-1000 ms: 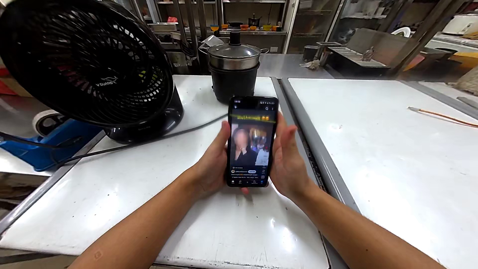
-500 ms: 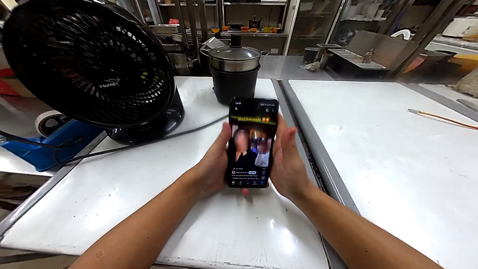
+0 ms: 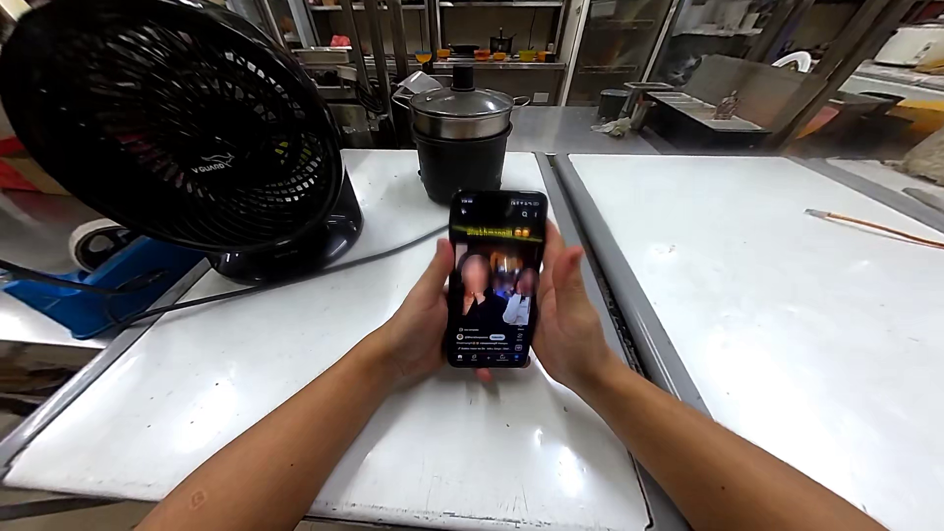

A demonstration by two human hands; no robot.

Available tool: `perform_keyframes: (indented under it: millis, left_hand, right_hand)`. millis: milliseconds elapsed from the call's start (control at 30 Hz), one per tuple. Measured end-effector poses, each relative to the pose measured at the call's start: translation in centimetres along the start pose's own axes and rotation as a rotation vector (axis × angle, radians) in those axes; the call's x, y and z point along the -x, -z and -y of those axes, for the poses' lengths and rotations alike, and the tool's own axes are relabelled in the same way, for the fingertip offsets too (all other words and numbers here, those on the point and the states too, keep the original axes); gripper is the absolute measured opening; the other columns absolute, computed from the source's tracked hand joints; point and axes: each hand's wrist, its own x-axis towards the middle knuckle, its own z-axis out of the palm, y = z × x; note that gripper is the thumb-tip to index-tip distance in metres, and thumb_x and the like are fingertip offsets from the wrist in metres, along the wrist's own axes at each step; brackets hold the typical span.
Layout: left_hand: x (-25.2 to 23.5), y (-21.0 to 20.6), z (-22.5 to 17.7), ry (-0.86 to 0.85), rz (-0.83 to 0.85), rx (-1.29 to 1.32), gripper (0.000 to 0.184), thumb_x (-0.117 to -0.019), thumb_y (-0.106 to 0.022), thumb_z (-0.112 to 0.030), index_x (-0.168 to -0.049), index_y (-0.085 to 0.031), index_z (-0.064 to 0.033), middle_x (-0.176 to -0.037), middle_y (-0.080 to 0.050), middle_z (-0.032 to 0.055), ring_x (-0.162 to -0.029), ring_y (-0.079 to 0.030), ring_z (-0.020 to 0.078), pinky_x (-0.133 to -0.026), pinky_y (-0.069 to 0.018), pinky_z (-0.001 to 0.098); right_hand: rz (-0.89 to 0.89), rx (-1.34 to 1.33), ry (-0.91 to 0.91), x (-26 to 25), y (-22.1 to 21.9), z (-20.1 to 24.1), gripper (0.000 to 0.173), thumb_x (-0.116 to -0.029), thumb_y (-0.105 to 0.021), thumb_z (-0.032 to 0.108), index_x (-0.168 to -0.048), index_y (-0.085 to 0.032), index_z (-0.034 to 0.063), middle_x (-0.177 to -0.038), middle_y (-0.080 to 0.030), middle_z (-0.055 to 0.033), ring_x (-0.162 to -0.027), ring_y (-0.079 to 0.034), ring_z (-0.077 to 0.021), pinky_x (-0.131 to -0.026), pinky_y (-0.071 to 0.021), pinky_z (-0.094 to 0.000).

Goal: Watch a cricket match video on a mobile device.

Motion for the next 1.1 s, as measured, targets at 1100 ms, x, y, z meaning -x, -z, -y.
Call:
perform_keyframes:
  millis: [1100]
  left_hand:
    - [-0.13,-0.12,-0.03,0.016,-0.030,-0.003,0.085,-0.0838,-0.030,-0.089,-0.123,-0.064,-0.0212,-0.113,-0.071,0.0094,-0.096,-0.073,0.0233,-0.063,-0.0631,0.0412]
  right_hand:
    - [0.015,-0.052,0.008,0.00,-0.04,0.05,0.088,-0.0949,-0.027,0.078,-0.162,-0.009,0.0251,-0.147,-0.048,-0.0005,-0.129,-0.054,-0.0117,-0.107,-0.0484,-0.0376]
